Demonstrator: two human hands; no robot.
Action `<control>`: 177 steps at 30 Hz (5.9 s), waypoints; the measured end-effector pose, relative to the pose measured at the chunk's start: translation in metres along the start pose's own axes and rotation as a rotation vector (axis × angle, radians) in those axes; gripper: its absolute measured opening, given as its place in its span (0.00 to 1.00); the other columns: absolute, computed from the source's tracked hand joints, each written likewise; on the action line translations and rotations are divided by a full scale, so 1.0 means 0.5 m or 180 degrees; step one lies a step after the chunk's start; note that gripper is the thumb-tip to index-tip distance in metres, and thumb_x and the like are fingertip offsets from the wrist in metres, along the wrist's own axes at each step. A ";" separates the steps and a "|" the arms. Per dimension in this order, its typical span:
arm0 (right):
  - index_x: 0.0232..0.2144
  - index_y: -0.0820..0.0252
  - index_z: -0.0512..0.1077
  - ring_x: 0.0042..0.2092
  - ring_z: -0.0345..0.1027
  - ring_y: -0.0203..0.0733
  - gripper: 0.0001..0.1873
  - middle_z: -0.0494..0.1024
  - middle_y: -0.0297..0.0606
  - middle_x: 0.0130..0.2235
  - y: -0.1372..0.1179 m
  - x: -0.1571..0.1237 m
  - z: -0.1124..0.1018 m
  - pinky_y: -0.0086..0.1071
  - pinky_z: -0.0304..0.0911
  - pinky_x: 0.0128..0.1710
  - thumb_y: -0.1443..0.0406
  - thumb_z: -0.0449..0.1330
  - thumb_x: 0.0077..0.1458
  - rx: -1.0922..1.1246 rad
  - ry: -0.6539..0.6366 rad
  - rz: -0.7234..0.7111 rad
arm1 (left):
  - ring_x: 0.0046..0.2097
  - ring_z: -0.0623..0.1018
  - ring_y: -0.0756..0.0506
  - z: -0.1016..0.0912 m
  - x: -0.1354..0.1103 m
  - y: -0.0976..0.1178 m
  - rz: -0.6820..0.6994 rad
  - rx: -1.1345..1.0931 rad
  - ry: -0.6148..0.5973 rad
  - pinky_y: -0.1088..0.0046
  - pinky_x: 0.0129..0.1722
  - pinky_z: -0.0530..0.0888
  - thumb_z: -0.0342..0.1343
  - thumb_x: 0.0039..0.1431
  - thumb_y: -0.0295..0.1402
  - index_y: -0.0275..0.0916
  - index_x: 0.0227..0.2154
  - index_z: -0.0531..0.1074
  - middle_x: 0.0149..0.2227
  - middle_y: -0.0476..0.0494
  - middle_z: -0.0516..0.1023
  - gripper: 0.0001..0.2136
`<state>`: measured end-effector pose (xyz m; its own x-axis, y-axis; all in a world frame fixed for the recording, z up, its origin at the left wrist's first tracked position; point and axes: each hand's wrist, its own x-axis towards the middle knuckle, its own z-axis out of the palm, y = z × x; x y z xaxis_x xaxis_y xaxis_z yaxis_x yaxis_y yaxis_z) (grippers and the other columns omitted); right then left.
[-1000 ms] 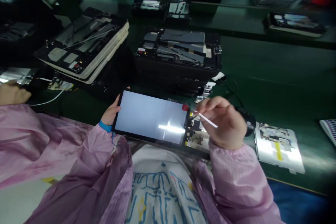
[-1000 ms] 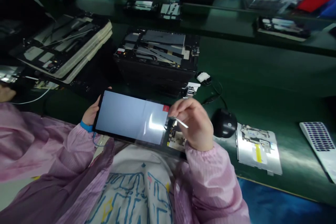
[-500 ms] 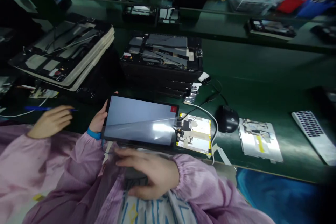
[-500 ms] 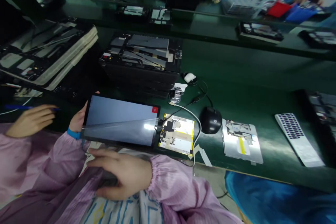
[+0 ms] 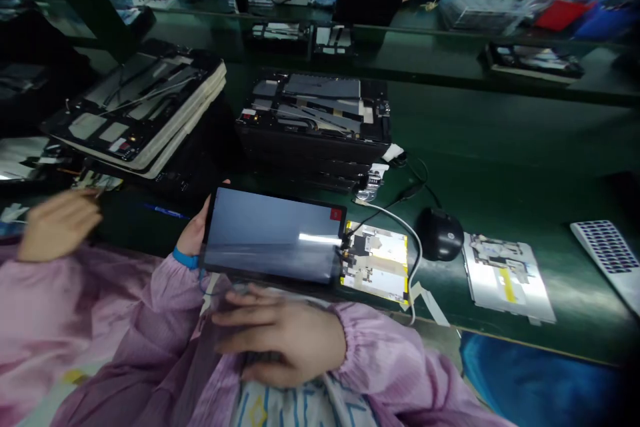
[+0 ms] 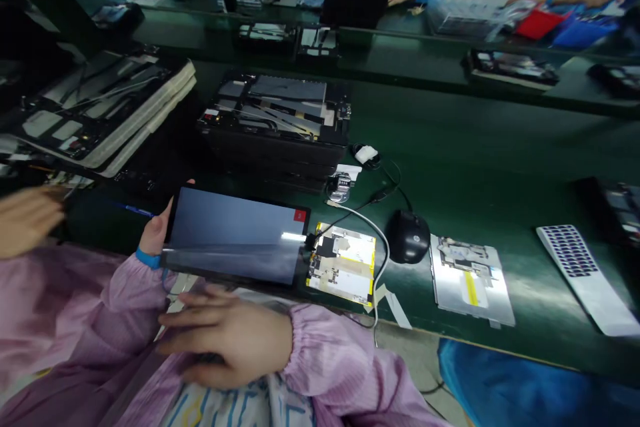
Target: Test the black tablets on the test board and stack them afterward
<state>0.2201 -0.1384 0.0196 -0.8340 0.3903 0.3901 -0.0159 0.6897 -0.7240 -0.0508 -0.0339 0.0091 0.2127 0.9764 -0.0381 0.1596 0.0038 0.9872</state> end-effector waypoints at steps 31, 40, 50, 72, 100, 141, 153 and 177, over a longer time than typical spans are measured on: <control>0.62 0.53 0.47 0.68 0.36 0.53 0.35 0.42 0.47 0.67 0.034 -0.151 -0.068 0.56 0.47 0.62 0.69 0.55 0.55 -0.0999 0.2166 0.1988 | 0.61 0.63 0.34 0.105 0.018 -0.016 -0.0416 -0.2187 -0.0244 0.57 0.58 0.63 0.55 0.48 0.58 0.45 0.59 0.63 0.58 0.43 0.69 0.37; 0.64 0.54 0.41 0.68 0.24 0.56 0.42 0.31 0.47 0.68 0.049 -0.168 -0.061 0.60 0.42 0.62 0.72 0.54 0.51 -0.1128 0.1665 0.2068 | 0.61 0.63 0.32 0.095 0.021 -0.023 -0.0475 -0.2238 -0.0330 0.61 0.58 0.64 0.52 0.52 0.58 0.42 0.61 0.59 0.58 0.48 0.69 0.38; 0.59 0.56 0.56 0.67 0.24 0.66 0.31 0.42 0.51 0.67 0.017 -0.106 -0.026 0.72 0.36 0.57 0.64 0.58 0.54 -0.1960 0.1281 0.1971 | 0.61 0.65 0.34 0.111 0.016 -0.007 -0.0620 -0.2185 -0.0110 0.56 0.59 0.63 0.54 0.49 0.58 0.44 0.62 0.58 0.58 0.41 0.69 0.39; 0.55 0.50 0.65 0.67 0.37 0.62 0.23 0.54 0.46 0.65 0.032 -0.088 0.019 0.72 0.39 0.56 0.70 0.56 0.57 -0.2506 0.0722 0.1706 | 0.60 0.65 0.33 0.121 0.018 0.009 -0.0614 -0.2055 -0.0064 0.54 0.60 0.61 0.55 0.50 0.57 0.43 0.61 0.61 0.59 0.40 0.68 0.38; 0.33 0.60 0.74 0.34 0.70 0.42 0.03 0.75 0.39 0.33 0.132 -0.231 -0.143 0.34 0.65 0.35 0.67 0.59 0.55 -0.1516 0.2051 0.2909 | 0.65 0.56 0.35 0.101 0.028 0.005 -0.0562 -0.1448 -0.0056 0.56 0.62 0.60 0.56 0.50 0.53 0.55 0.59 0.63 0.56 0.55 0.72 0.32; 0.33 0.61 0.75 0.23 0.66 0.34 0.12 0.72 0.31 0.21 0.113 -0.244 -0.150 0.26 0.58 0.27 0.62 0.68 0.46 -0.0632 0.1694 0.2489 | 0.64 0.59 0.33 0.132 0.045 0.038 -0.0615 -0.1204 0.0280 0.56 0.60 0.64 0.64 0.37 0.55 0.53 0.60 0.61 0.58 0.49 0.70 0.43; 0.26 0.61 0.72 0.20 0.62 0.30 0.04 0.70 0.29 0.19 0.110 -0.255 -0.148 0.24 0.57 0.22 0.67 0.64 0.46 0.0125 0.2293 0.2325 | 0.62 0.62 0.31 0.132 0.047 0.028 -0.0539 -0.1089 0.0480 0.55 0.59 0.65 0.64 0.33 0.57 0.45 0.58 0.65 0.56 0.41 0.72 0.45; 0.26 0.61 0.71 0.27 0.66 0.31 0.02 0.73 0.33 0.26 0.119 -0.237 -0.149 0.24 0.62 0.27 0.70 0.58 0.49 0.0771 0.2609 0.1881 | 0.63 0.60 0.31 0.160 0.057 0.054 -0.0533 -0.0663 0.0741 0.58 0.59 0.65 0.63 0.27 0.61 0.44 0.57 0.66 0.57 0.42 0.71 0.50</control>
<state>0.3592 -0.0981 -0.0271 -0.1153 0.9838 0.1373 0.0875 0.1477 -0.9852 0.0365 -0.0231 0.0222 -0.0291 0.9814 -0.1896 -0.0316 0.1886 0.9815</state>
